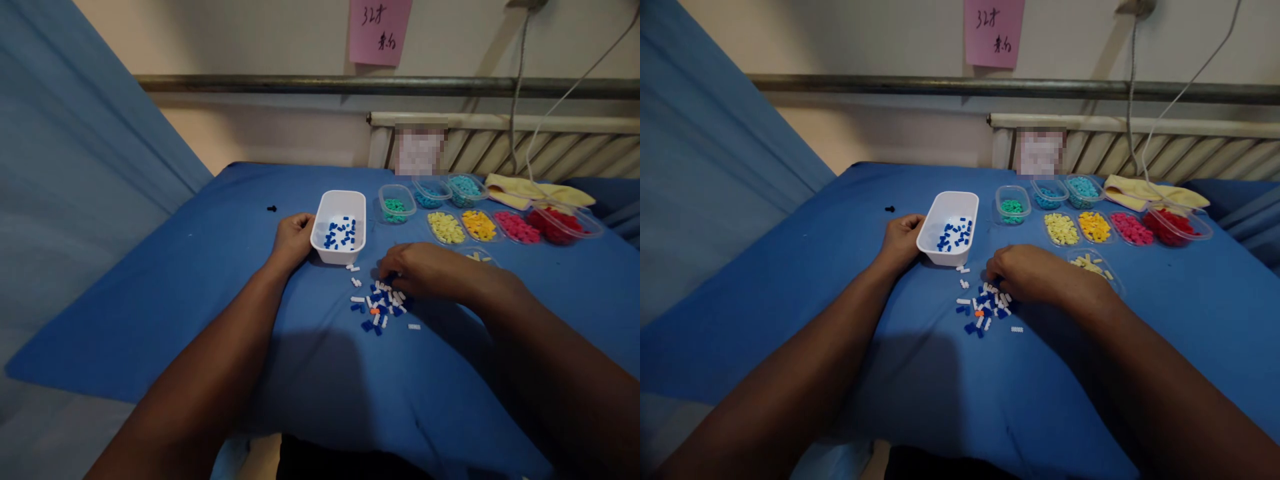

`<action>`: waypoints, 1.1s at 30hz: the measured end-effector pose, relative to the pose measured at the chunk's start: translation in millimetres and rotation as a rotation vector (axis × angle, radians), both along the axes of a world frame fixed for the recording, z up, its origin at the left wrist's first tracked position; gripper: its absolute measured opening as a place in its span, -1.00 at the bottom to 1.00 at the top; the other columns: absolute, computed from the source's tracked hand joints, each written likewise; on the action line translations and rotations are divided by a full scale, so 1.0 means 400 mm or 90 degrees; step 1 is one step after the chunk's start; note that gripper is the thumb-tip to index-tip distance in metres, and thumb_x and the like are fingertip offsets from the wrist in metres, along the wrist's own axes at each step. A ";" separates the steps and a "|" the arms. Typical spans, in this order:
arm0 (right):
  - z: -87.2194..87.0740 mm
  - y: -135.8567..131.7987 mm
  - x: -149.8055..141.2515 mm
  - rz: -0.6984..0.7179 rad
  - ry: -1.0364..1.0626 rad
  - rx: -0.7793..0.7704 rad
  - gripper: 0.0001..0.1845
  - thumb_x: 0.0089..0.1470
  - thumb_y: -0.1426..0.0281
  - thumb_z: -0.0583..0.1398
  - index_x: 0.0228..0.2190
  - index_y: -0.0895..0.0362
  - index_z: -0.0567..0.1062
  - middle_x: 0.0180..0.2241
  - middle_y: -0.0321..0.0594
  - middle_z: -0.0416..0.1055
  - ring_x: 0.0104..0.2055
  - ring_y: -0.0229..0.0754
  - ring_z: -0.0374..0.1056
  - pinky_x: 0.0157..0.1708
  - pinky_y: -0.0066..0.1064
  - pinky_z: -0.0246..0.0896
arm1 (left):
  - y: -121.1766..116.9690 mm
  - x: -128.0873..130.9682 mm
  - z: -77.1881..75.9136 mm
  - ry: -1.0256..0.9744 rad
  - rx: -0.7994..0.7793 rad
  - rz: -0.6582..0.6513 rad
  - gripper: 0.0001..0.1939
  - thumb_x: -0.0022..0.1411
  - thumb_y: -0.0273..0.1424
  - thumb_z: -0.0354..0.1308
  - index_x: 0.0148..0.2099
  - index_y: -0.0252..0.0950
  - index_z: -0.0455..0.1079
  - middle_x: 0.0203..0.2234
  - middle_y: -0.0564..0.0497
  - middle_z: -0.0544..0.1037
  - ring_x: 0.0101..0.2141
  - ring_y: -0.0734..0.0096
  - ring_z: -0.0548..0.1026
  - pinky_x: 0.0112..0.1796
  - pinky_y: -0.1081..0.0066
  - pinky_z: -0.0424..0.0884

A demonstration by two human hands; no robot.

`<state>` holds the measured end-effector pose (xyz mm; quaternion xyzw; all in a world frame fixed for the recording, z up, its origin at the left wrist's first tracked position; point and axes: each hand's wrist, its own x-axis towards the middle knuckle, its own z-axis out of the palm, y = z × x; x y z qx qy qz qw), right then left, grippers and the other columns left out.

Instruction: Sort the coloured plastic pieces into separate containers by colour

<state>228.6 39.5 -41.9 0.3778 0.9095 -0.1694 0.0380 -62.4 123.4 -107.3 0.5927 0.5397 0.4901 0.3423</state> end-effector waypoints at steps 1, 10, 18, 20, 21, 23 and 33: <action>0.000 0.000 0.000 -0.001 -0.005 0.007 -0.68 0.17 0.55 0.25 -0.09 0.07 0.70 -0.07 -0.12 0.67 0.02 0.02 0.56 -0.03 -0.29 0.32 | -0.001 0.000 0.001 0.001 0.000 -0.001 -0.72 0.26 -0.17 0.32 -0.29 -0.30 0.65 -0.42 -0.01 0.65 -0.43 0.37 0.49 -0.43 0.45 0.33; -0.005 -0.008 -0.020 0.002 -0.002 0.001 -0.70 0.20 0.54 0.24 -0.13 0.03 0.69 -0.10 -0.14 0.65 -0.04 -0.05 0.55 -0.10 -0.37 0.28 | -0.006 0.001 0.006 0.003 -0.003 -0.002 -0.75 0.24 -0.19 0.35 -0.30 -0.29 0.65 -0.43 0.01 0.64 -0.41 0.39 0.47 -0.42 0.46 0.32; -0.002 -0.004 0.000 -0.013 -0.018 -0.025 -0.67 0.15 0.51 0.29 -0.05 0.04 0.68 -0.06 -0.13 0.65 -0.03 0.01 0.55 -0.10 -0.32 0.29 | -0.004 -0.001 0.000 0.012 -0.001 -0.008 -0.73 0.24 -0.17 0.33 -0.33 -0.28 0.62 -0.44 0.00 0.61 -0.42 0.39 0.45 -0.43 0.46 0.30; -0.004 -0.005 -0.003 0.015 0.018 -0.038 -0.66 0.18 0.52 0.28 -0.05 0.02 0.69 -0.02 -0.14 0.64 -0.01 -0.02 0.56 -0.07 -0.33 0.31 | -0.007 0.001 0.005 0.008 -0.006 -0.007 -0.73 0.23 -0.17 0.33 -0.33 -0.29 0.62 -0.45 0.01 0.61 -0.43 0.39 0.45 -0.43 0.46 0.30; -0.005 -0.005 -0.004 0.026 0.030 -0.040 -0.67 0.19 0.52 0.27 -0.06 0.01 0.70 -0.02 -0.15 0.64 -0.01 -0.03 0.56 -0.07 -0.33 0.31 | -0.008 0.002 0.008 0.008 -0.009 -0.006 -0.73 0.23 -0.17 0.34 -0.33 -0.29 0.62 -0.45 0.01 0.61 -0.43 0.39 0.45 -0.43 0.46 0.30; -0.008 -0.004 -0.005 0.031 0.033 -0.035 -0.69 0.21 0.52 0.26 -0.09 0.01 0.71 -0.03 -0.14 0.64 -0.02 -0.04 0.56 -0.06 -0.33 0.31 | -0.010 0.003 0.011 0.011 -0.010 -0.006 -0.74 0.22 -0.17 0.34 -0.32 -0.29 0.62 -0.45 0.01 0.61 -0.43 0.39 0.46 -0.43 0.46 0.30; -0.014 0.003 -0.011 -0.030 -0.010 0.007 -0.70 0.16 0.51 0.26 -0.09 0.10 0.68 -0.08 -0.07 0.64 -0.10 -0.04 0.54 -0.17 -0.35 0.26 | -0.006 -0.002 -0.002 -0.005 -0.011 -0.017 -0.72 0.23 -0.16 0.33 -0.30 -0.29 0.64 -0.42 -0.01 0.64 -0.41 0.38 0.49 -0.42 0.47 0.33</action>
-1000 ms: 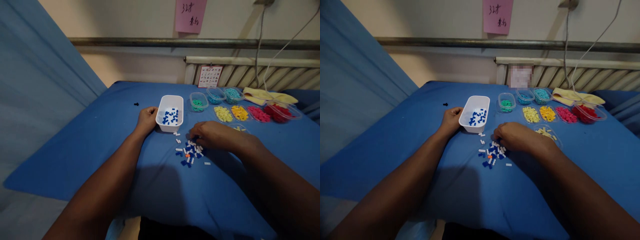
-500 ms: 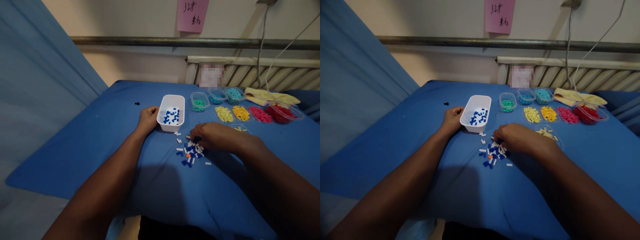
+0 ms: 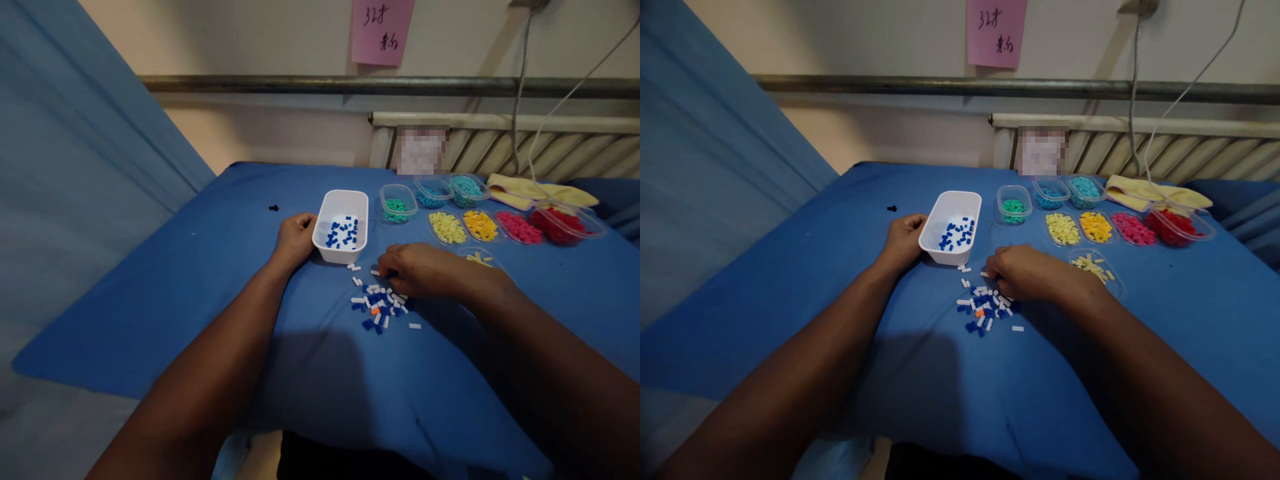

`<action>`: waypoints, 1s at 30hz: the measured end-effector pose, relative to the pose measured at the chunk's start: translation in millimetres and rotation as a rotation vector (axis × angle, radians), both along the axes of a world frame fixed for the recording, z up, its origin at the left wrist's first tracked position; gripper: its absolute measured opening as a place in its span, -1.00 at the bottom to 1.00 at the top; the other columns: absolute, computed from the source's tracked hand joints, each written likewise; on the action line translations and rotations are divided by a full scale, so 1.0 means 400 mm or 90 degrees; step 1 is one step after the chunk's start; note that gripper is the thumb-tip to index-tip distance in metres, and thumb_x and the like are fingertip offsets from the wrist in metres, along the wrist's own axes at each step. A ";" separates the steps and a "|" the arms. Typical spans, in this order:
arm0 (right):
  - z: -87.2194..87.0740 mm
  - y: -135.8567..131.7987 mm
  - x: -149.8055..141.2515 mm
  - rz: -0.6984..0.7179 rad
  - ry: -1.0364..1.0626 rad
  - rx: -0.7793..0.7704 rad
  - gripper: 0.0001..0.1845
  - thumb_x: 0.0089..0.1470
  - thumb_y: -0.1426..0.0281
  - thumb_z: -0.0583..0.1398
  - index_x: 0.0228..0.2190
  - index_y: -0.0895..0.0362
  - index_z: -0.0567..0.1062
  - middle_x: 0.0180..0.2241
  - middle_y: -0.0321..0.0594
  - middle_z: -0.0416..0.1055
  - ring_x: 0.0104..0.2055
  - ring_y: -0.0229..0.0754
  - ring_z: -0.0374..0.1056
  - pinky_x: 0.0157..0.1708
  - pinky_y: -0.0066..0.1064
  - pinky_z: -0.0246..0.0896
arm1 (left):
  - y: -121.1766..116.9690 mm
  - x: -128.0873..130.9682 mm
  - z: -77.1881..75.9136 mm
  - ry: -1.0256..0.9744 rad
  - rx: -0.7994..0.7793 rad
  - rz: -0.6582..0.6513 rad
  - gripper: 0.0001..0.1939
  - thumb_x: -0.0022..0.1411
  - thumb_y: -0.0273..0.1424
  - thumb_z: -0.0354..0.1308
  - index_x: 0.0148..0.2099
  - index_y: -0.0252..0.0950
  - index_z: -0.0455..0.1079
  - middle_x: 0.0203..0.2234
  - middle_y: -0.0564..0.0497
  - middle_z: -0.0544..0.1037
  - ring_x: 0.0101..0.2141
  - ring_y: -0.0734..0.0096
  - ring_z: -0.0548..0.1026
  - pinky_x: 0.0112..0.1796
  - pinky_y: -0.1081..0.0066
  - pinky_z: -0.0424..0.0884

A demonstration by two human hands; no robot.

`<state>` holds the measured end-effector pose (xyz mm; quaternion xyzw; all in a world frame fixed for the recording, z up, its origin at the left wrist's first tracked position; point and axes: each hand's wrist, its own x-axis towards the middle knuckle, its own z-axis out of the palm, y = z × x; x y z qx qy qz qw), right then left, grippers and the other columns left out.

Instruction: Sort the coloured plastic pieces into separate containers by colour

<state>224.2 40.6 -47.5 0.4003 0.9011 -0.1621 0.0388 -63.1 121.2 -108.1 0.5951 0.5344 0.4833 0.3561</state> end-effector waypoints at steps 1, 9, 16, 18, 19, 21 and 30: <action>0.001 0.000 0.001 0.002 0.011 -0.002 -0.70 0.15 0.51 0.26 -0.09 0.11 0.68 -0.08 -0.07 0.64 -0.11 -0.05 0.54 -0.17 -0.36 0.26 | 0.001 -0.001 0.000 0.004 0.002 0.003 -0.72 0.23 -0.16 0.33 -0.30 -0.29 0.64 -0.42 -0.01 0.64 -0.41 0.38 0.49 -0.42 0.47 0.33; 0.056 0.011 0.056 -0.066 0.252 -0.039 -0.81 0.14 0.40 0.30 -0.19 0.08 0.68 -0.28 -0.23 0.63 -0.33 -0.20 0.49 -0.31 -0.42 0.31 | 0.001 0.000 -0.001 0.013 0.005 0.008 -0.73 0.22 -0.16 0.35 -0.34 -0.28 0.64 -0.44 0.00 0.63 -0.44 0.39 0.46 -0.45 0.47 0.29; 0.025 0.024 0.068 -0.204 0.414 -0.209 -0.81 0.08 0.25 0.36 -0.26 0.06 0.63 -0.41 -0.31 0.59 -0.41 -0.21 0.48 -0.39 -0.41 0.37 | 0.006 -0.004 -0.009 0.027 0.015 -0.001 -0.73 0.25 -0.16 0.33 -0.33 -0.27 0.63 -0.42 0.00 0.64 -0.42 0.38 0.47 -0.45 0.46 0.30; 0.007 0.029 0.061 -0.262 0.477 -0.234 -0.78 0.06 0.23 0.38 -0.26 0.06 0.63 -0.43 -0.31 0.59 -0.43 -0.21 0.47 -0.42 -0.40 0.36 | 0.007 -0.006 -0.010 0.038 0.013 0.003 -0.72 0.27 -0.15 0.32 -0.31 -0.26 0.64 -0.42 -0.01 0.65 -0.42 0.36 0.48 -0.46 0.46 0.29; 0.001 0.032 0.053 -0.291 0.508 -0.223 -0.77 0.06 0.23 0.39 -0.25 0.06 0.63 -0.44 -0.31 0.58 -0.44 -0.21 0.46 -0.42 -0.40 0.36 | 0.007 -0.006 -0.010 0.040 0.012 0.004 -0.72 0.27 -0.15 0.32 -0.30 -0.27 0.64 -0.42 -0.01 0.65 -0.42 0.36 0.49 -0.46 0.45 0.29; -0.003 0.037 0.027 -0.333 0.560 -0.174 -0.75 0.06 0.24 0.41 -0.22 0.07 0.64 -0.43 -0.30 0.58 -0.43 -0.20 0.46 -0.42 -0.39 0.37 | 0.005 -0.005 -0.009 0.044 0.013 0.002 -0.69 0.29 -0.13 0.31 -0.31 -0.27 0.63 -0.43 -0.01 0.65 -0.43 0.35 0.49 -0.46 0.45 0.28; 0.009 0.040 -0.081 -0.286 0.576 0.053 -0.69 0.23 0.25 0.35 -0.03 0.06 0.70 -0.13 -0.14 0.73 -0.10 -0.03 0.62 -0.03 -0.17 0.53 | -0.003 0.002 -0.002 0.038 0.007 -0.004 -0.72 0.29 -0.16 0.31 -0.29 -0.27 0.65 -0.39 -0.01 0.66 -0.40 0.35 0.49 -0.41 0.44 0.31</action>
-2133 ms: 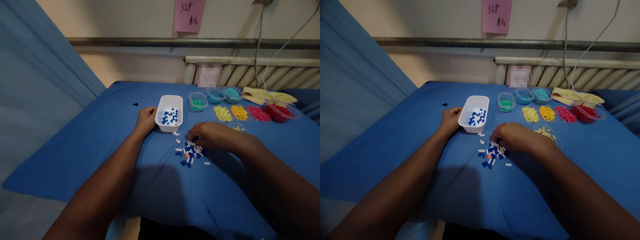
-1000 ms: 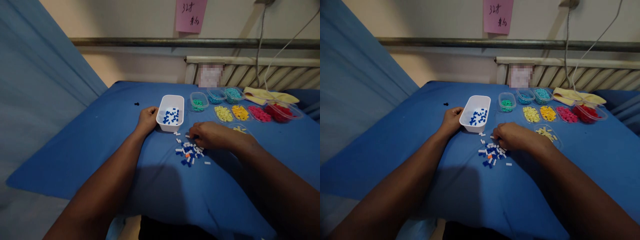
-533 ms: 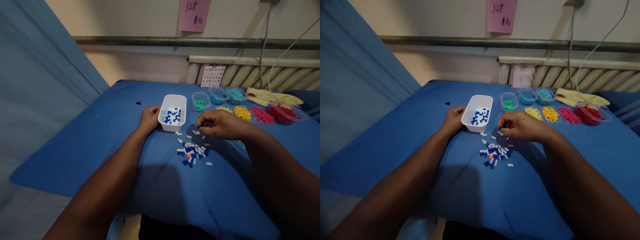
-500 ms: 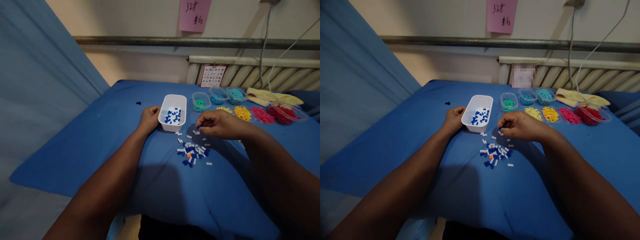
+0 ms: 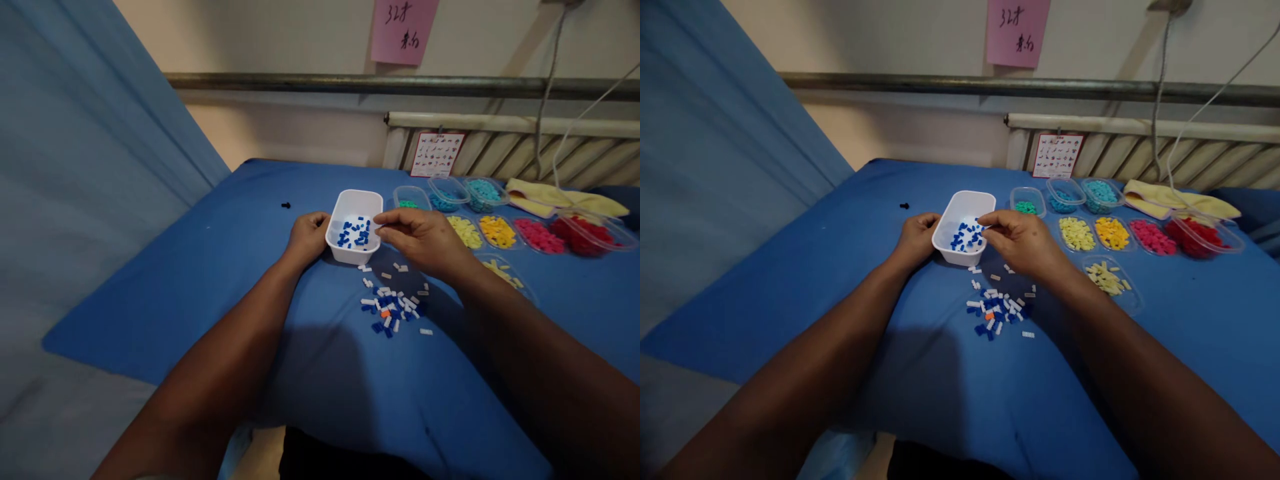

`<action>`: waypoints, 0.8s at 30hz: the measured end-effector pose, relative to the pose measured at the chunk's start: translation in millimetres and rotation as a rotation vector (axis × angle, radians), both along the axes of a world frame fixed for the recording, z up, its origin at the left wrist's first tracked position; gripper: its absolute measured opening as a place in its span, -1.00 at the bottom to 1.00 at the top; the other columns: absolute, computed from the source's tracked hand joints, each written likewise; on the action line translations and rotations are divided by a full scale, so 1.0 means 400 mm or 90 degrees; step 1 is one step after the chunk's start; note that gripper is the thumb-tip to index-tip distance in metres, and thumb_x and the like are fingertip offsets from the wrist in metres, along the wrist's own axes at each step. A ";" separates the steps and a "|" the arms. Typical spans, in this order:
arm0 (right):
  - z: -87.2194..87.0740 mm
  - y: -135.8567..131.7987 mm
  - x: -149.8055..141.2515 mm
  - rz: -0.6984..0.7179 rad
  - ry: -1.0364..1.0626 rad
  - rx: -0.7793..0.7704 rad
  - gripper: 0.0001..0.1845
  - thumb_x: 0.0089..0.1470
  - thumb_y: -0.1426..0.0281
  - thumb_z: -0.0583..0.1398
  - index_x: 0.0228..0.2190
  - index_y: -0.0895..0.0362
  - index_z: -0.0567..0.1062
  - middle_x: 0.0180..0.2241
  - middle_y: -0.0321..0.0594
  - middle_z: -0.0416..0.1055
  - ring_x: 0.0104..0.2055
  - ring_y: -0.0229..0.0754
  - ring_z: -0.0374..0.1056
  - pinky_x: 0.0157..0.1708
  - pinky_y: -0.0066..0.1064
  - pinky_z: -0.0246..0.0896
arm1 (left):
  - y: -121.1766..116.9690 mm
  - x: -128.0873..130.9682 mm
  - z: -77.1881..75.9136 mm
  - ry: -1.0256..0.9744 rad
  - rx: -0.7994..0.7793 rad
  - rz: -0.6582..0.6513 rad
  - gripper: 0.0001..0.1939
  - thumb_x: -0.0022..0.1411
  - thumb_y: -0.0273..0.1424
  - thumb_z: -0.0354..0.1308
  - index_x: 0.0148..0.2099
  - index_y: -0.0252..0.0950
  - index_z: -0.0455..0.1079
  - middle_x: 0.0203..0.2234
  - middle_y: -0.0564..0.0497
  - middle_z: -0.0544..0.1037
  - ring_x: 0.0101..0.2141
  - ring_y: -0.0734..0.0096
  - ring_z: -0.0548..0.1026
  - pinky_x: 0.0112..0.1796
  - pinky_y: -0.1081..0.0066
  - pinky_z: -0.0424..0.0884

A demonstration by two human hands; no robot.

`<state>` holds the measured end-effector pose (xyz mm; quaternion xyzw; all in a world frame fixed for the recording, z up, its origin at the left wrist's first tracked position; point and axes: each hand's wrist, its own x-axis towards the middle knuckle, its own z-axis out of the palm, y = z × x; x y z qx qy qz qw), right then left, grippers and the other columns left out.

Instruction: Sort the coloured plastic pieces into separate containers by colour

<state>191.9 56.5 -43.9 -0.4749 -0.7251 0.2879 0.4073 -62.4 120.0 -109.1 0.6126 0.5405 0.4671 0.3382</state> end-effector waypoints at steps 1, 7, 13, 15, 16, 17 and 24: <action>0.000 -0.003 0.007 -0.004 -0.018 0.019 -0.71 0.26 0.25 0.33 -0.04 0.06 0.71 -0.12 -0.15 0.73 -0.09 -0.03 0.62 -0.02 -0.18 0.52 | 0.000 0.000 0.001 -0.002 0.003 0.003 -0.71 0.30 -0.14 0.31 -0.29 -0.27 0.64 -0.40 -0.01 0.65 -0.40 0.35 0.49 -0.41 0.43 0.31; 0.029 -0.034 0.069 0.176 -0.188 -0.061 -0.79 0.30 0.34 0.26 -0.14 0.03 0.71 -0.22 -0.25 0.71 -0.24 -0.15 0.58 -0.22 -0.36 0.42 | -0.017 0.013 0.034 -0.111 0.071 -0.002 -0.55 0.37 0.03 0.26 -0.26 -0.29 0.54 -0.42 0.00 0.54 -0.41 0.40 0.44 -0.36 0.40 0.32; 0.045 -0.071 0.062 0.397 -0.379 -0.167 -0.82 0.15 0.43 0.39 -0.17 0.05 0.71 -0.12 -0.21 0.69 -0.18 -0.14 0.58 -0.21 -0.41 0.35 | -0.036 0.031 0.061 -0.136 0.050 -0.062 -0.59 0.15 -0.28 0.39 0.03 -0.27 0.49 -0.51 0.16 0.39 -0.51 0.50 0.31 -0.37 0.41 0.28; 0.042 -0.071 0.060 0.390 -0.412 -0.198 -0.80 0.15 0.46 0.39 -0.15 0.05 0.71 -0.13 -0.22 0.69 -0.19 -0.14 0.58 -0.23 -0.41 0.33 | -0.033 0.032 0.061 -0.122 0.058 -0.036 -0.65 0.16 -0.33 0.34 0.00 -0.28 0.52 -0.53 0.16 0.35 -0.53 0.51 0.27 -0.40 0.41 0.24; 0.042 -0.068 0.062 0.382 -0.421 -0.219 -0.79 0.16 0.47 0.37 -0.14 0.04 0.70 -0.15 -0.25 0.69 -0.21 -0.15 0.57 -0.25 -0.41 0.32 | -0.030 0.032 0.060 -0.111 0.064 -0.013 -0.67 0.17 -0.34 0.32 -0.01 -0.27 0.54 -0.53 0.16 0.34 -0.53 0.50 0.26 -0.41 0.40 0.23; 0.042 -0.063 0.067 0.372 -0.430 -0.238 -0.78 0.17 0.49 0.35 -0.14 0.03 0.70 -0.19 -0.28 0.69 -0.23 -0.16 0.56 -0.27 -0.41 0.31 | -0.027 0.032 0.058 -0.101 0.070 0.014 -0.69 0.17 -0.35 0.31 -0.02 -0.27 0.56 -0.53 0.15 0.34 -0.53 0.50 0.26 -0.41 0.40 0.22; 0.070 -0.066 0.091 0.316 -0.484 -0.196 -0.79 0.15 0.53 0.32 -0.24 0.01 0.70 -0.25 -0.32 0.69 -0.27 -0.16 0.54 -0.28 -0.39 0.27 | -0.018 0.034 0.045 -0.125 0.089 0.028 -0.68 0.35 -0.16 0.29 -0.06 -0.32 0.58 -0.36 -0.01 0.58 -0.39 0.42 0.47 -0.34 0.40 0.37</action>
